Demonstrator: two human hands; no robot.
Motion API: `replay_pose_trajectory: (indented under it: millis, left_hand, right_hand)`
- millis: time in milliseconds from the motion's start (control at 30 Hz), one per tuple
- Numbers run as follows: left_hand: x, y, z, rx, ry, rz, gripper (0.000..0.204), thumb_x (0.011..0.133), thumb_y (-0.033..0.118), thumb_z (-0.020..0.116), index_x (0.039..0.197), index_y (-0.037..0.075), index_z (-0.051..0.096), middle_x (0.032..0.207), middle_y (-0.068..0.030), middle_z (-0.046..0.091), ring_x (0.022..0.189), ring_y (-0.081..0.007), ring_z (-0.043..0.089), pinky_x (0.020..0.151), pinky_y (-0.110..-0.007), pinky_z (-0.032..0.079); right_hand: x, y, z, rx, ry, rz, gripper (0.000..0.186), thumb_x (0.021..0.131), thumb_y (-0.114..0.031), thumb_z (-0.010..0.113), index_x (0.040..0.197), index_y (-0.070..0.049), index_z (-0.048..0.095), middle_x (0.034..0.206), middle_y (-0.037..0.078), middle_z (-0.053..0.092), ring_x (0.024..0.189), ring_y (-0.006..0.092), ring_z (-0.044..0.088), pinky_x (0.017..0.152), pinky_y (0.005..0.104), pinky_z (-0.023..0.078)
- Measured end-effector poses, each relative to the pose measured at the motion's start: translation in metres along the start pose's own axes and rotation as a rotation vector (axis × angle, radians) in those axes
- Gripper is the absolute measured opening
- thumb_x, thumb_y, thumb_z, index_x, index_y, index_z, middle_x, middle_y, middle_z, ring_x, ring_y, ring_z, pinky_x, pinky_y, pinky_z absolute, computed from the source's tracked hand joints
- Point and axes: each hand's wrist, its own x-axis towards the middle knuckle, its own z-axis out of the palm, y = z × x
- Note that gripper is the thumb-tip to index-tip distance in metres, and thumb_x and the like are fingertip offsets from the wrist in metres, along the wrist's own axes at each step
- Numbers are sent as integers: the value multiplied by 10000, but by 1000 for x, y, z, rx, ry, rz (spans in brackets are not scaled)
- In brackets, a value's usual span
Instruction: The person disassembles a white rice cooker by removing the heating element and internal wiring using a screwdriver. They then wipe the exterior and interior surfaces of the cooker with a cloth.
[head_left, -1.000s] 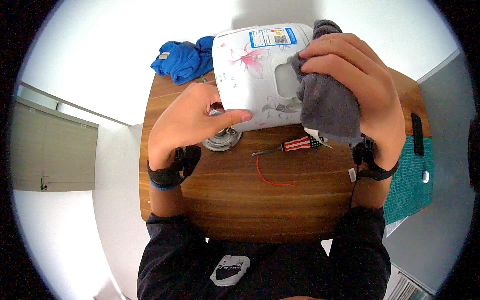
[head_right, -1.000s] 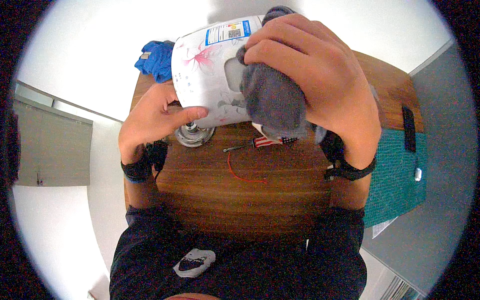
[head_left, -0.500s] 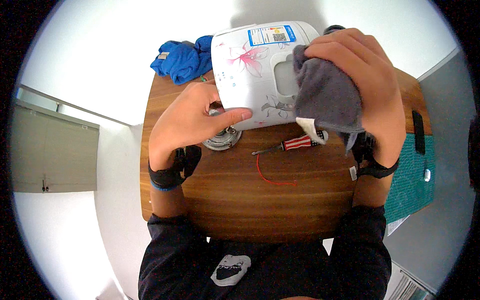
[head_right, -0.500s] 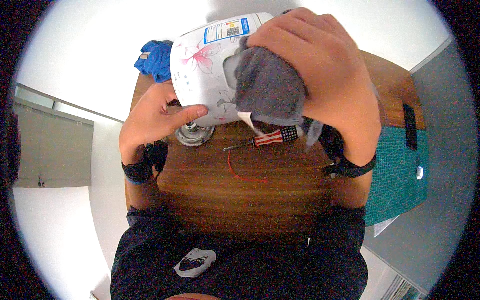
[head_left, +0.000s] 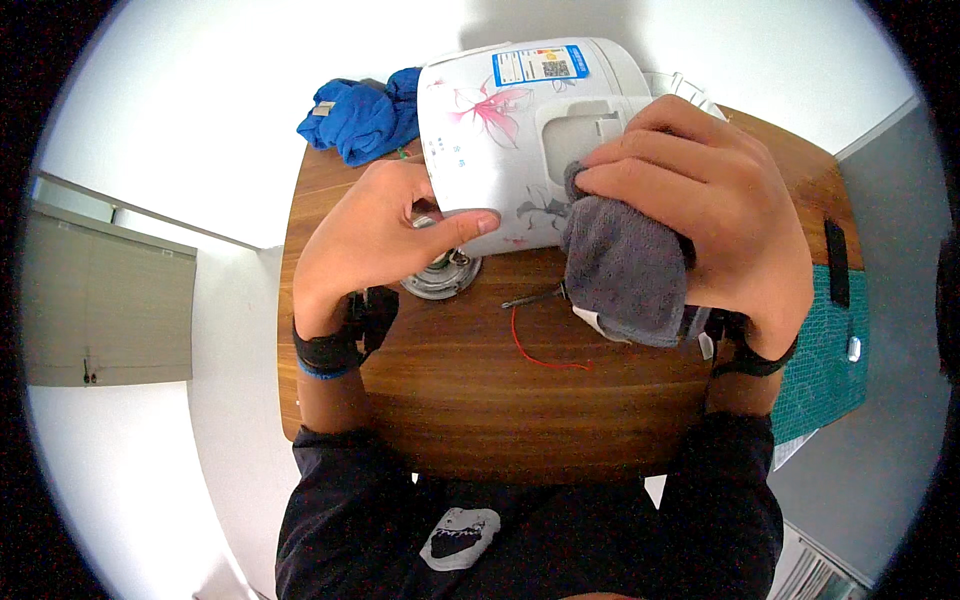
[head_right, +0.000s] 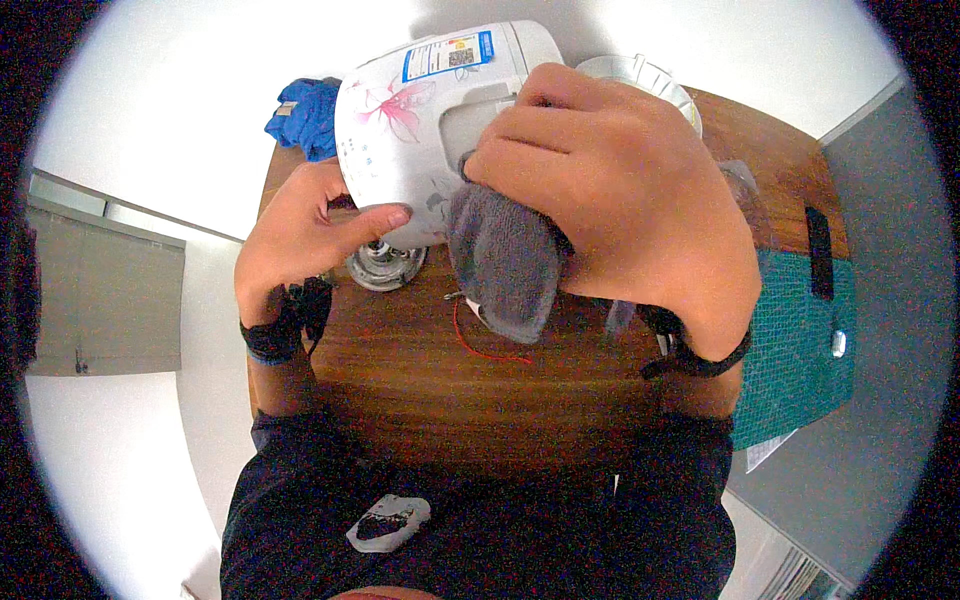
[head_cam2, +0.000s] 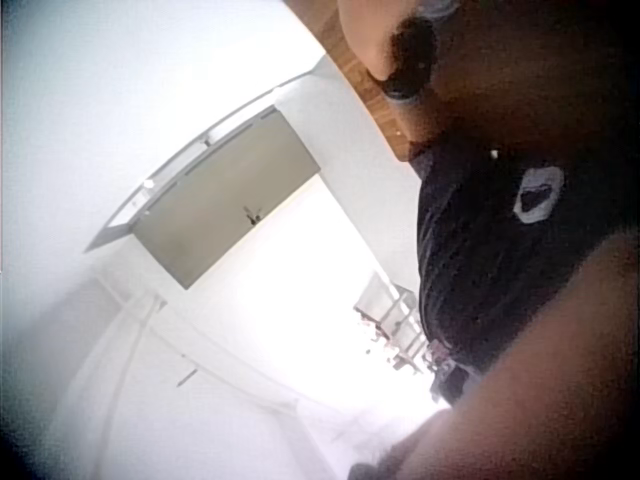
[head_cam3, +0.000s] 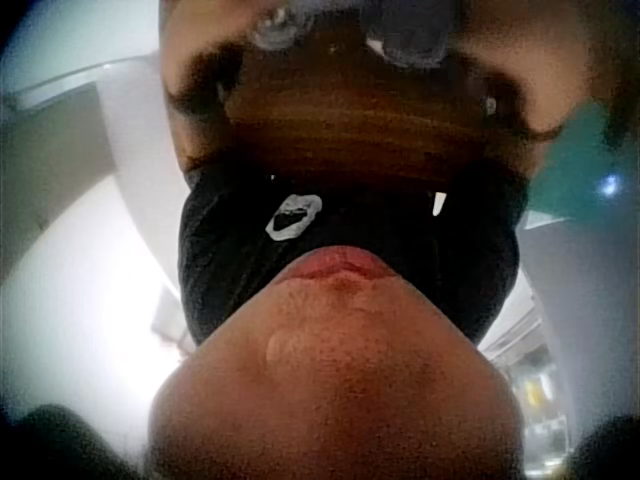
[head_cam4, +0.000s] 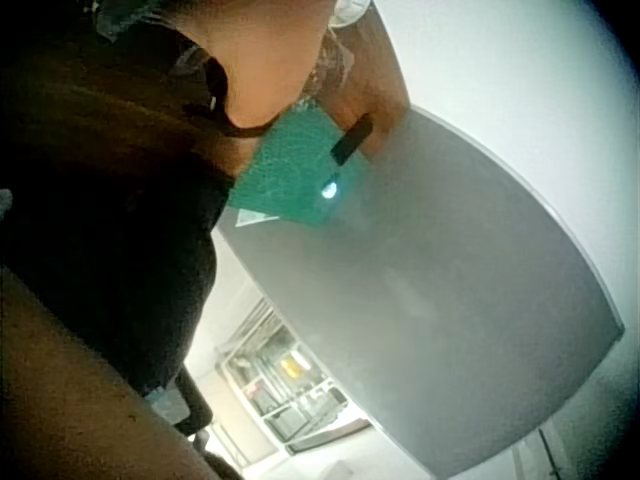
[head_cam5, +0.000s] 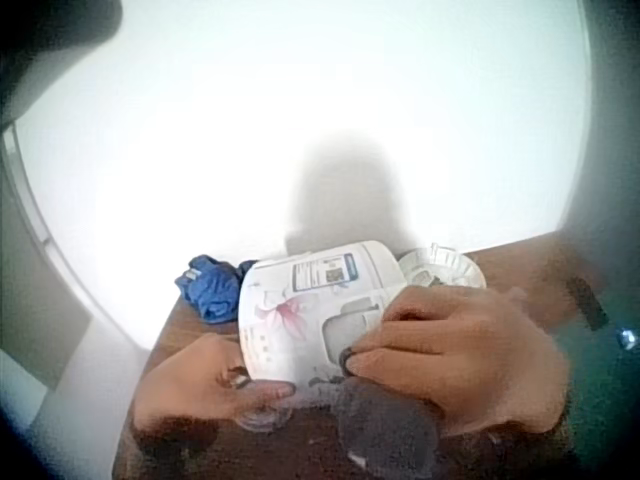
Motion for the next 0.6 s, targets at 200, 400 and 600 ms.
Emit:
replay_pose_trajectory:
  millis: [200,400,600]
  left_hand:
    - [1,-1,-1,18,-9,-5,286,1019,163,818,1259,10,787,1175,-90,831,1075,-156,737,974,-351,568]
    - [6,-14,11,-61,196,219,363,1050,322,797,1188,-13,796,928,-123,814,788,-154,696,716,-350,568]
    - [12,-13,11,-51,206,131,375,1072,341,770,1198,-12,786,931,-114,803,838,-152,699,777,-354,583]
  right_hand:
    - [-8,-2,-7,-10,-15,6,493,680,-218,886,1120,-25,773,1171,112,802,1041,348,714,863,438,599]
    - [-9,0,-7,-71,-14,14,512,664,-204,898,1130,-28,776,1211,108,801,1083,347,718,886,442,600]
    - [-7,-3,3,-118,-16,87,508,679,-175,887,1155,-30,782,1239,113,798,1096,351,721,928,432,601]
